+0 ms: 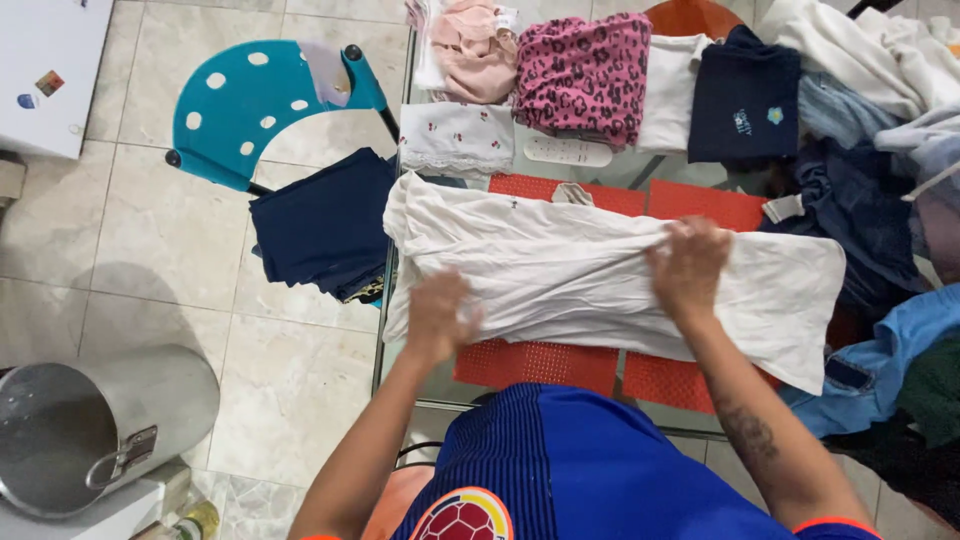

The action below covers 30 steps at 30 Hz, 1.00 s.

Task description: The person folds various items of laundry, including a t-shirt, socks, and underwear, on a glass table.

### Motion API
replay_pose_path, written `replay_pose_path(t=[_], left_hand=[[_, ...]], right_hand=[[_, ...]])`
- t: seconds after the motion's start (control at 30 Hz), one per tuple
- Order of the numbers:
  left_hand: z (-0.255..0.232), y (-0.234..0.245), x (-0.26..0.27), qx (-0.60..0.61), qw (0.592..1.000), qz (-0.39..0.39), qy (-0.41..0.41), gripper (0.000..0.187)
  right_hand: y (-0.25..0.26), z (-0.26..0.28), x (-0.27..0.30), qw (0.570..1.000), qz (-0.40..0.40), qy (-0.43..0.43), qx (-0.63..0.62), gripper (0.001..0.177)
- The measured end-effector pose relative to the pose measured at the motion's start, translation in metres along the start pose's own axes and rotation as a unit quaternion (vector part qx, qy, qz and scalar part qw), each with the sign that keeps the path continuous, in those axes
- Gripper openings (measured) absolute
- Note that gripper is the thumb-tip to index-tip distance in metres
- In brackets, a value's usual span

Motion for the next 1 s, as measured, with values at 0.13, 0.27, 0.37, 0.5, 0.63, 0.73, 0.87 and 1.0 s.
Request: replay_pose_path(t=[0.13, 0.27, 0.37, 0.5, 0.63, 0.73, 0.87, 1.0], left_hand=[[0.063, 0.028, -0.011, -0.047, 0.980, -0.130, 0.145, 0.038], [0.120, 0.023, -0.015, 0.013, 0.983, -0.061, 0.173, 0.021], [0.144, 0.033, -0.022, 0.067, 0.976, -0.034, 0.204, 0.019], [0.142, 0.040, -0.031, 0.066, 0.971, -0.027, 0.228, 0.019], [0.107, 0.050, -0.042, -0.038, 0.985, -0.101, 0.136, 0.016], [0.083, 0.023, -0.038, -0.061, 0.980, -0.162, 0.094, 0.014], [0.028, -0.044, -0.044, 0.157, 0.977, -0.066, 0.132, 0.020], [-0.013, -0.070, -0.041, 0.038, 0.998, -0.038, -0.016, 0.036]], right_hand=[[0.011, 0.043, 0.028, 0.991, 0.034, 0.111, -0.070, 0.058], [-0.009, 0.032, 0.036, 0.982, 0.100, 0.111, -0.119, 0.078], [-0.028, 0.005, 0.046, 0.985, 0.136, 0.101, -0.032, 0.083], [-0.035, -0.015, 0.053, 0.988, 0.146, 0.045, -0.009, 0.086], [-0.034, -0.040, 0.041, 0.987, 0.072, -0.108, -0.092, 0.080], [-0.041, -0.059, 0.037, 0.961, 0.101, -0.232, -0.115, 0.068], [-0.044, -0.071, 0.029, 0.904, 0.116, -0.355, -0.206, 0.052], [-0.035, -0.067, 0.035, 0.923, 0.079, -0.348, -0.148, 0.040]])
Point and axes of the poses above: each hand's wrist, its own x-axis away from the middle knuckle, its own y-axis out of the back of the hand, z = x × y, the point moved 7 cm from there along -x, towards the middle knuckle, and after that the axes turned 11 degrees about x, right-handed, at the moved point
